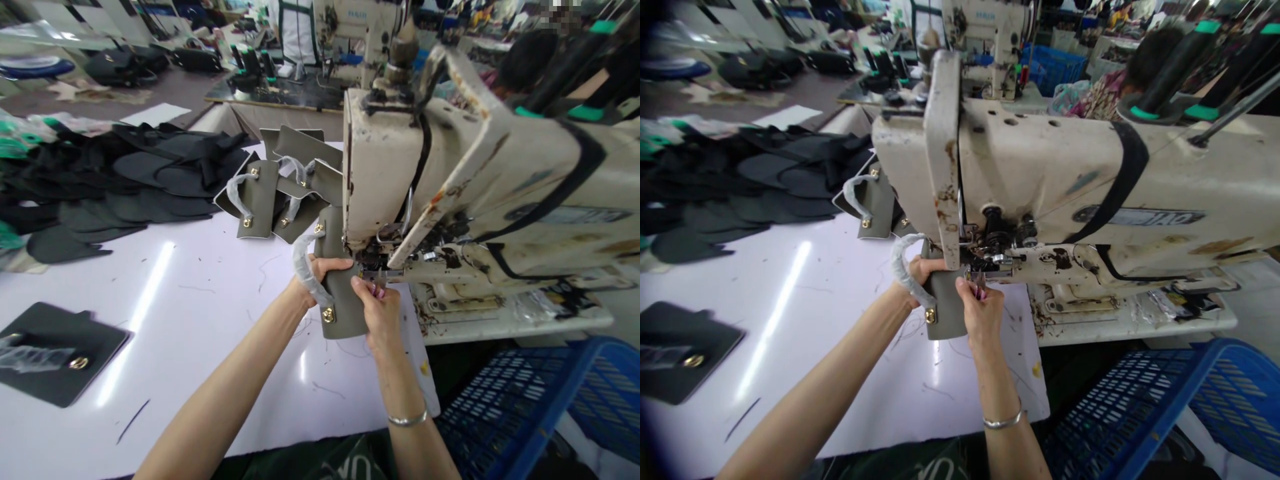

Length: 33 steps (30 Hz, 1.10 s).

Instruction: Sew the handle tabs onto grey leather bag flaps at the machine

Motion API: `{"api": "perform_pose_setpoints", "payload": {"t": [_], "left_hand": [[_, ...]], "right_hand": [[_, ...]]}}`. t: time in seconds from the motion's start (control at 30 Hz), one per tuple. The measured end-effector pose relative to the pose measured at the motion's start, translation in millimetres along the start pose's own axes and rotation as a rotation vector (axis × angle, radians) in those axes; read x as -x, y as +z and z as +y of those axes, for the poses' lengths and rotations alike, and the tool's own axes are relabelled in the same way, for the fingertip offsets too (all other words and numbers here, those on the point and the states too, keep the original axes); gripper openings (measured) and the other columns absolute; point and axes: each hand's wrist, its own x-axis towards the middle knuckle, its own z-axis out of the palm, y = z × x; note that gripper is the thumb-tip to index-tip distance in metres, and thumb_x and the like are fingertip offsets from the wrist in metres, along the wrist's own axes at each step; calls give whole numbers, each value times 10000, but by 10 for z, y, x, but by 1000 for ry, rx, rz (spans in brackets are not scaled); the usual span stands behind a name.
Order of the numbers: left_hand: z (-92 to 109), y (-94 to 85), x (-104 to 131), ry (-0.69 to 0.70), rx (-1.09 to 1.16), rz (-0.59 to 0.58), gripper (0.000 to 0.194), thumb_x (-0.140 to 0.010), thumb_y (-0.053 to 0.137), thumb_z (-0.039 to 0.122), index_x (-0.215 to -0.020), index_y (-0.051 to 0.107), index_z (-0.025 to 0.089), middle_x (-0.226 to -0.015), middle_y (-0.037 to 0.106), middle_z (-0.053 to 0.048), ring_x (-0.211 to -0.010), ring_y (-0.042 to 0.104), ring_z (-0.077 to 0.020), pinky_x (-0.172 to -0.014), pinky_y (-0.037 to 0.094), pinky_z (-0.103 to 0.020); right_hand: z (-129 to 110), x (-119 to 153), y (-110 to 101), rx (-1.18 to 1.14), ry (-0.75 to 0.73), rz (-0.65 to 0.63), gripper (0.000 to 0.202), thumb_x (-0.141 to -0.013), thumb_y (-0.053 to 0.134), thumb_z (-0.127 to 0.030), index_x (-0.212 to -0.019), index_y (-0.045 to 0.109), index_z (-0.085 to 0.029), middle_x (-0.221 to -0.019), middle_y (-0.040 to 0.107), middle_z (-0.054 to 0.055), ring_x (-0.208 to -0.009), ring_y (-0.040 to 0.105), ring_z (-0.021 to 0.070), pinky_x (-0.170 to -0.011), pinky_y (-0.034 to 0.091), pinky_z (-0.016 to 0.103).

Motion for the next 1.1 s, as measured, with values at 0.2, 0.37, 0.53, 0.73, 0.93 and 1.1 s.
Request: {"api": "perform_pose_setpoints", "payload": {"t": [0.2,0.37,0.53,0.73,0.93,1.1], "left_hand": [[38,-17,-40,-24,19,-36,447,-538,909,224,-942,778,84,-847,784,-138,-730,739,-311,-677,634,-395],[119,6,-40,-31,21,-47,440,-504,901,163,-922,776,100,-835,785,-127,-815,747,-331,-715,635,-376],[134,10,-33,-45,8,-32,410,-504,890,169,-890,769,105,-821,783,-128,-809,747,-337,-724,639,-395],[126,27,-29,-41,16,-15,355,-565,865,177,-896,764,97,-799,774,-134,-809,739,-355,-746,628,-441],[109,16,-38,-64,40,-6,346,-534,872,154,-857,767,92,-791,771,-141,-830,732,-376,-729,622,-439],[92,-3,-45,-70,27,-30,353,-549,875,168,-874,764,83,-796,774,-134,-813,731,-355,-694,614,-401]], "right_hand": [[-5,-33,50,-25,-27,-11,313,-765,772,-466,-749,739,-155,-698,668,14,-627,565,149,-579,436,272],[40,-90,78,-31,-33,7,331,-750,780,-477,-761,752,-148,-670,662,14,-617,569,160,-589,457,284],[40,-99,89,-13,-15,30,349,-733,781,-496,-719,734,-151,-646,651,9,-604,562,160,-607,478,295],[-31,-53,99,-82,6,14,295,-729,793,-433,-693,698,-156,-634,632,-7,-601,537,146,-618,485,295],[-11,-63,99,-97,15,8,311,-729,794,-432,-643,662,-164,-608,596,-17,-583,500,134,-607,465,288],[-6,-81,92,-54,-9,20,363,-733,788,-450,-579,602,-178,-577,530,-37,-579,454,123,-614,433,276]]}}
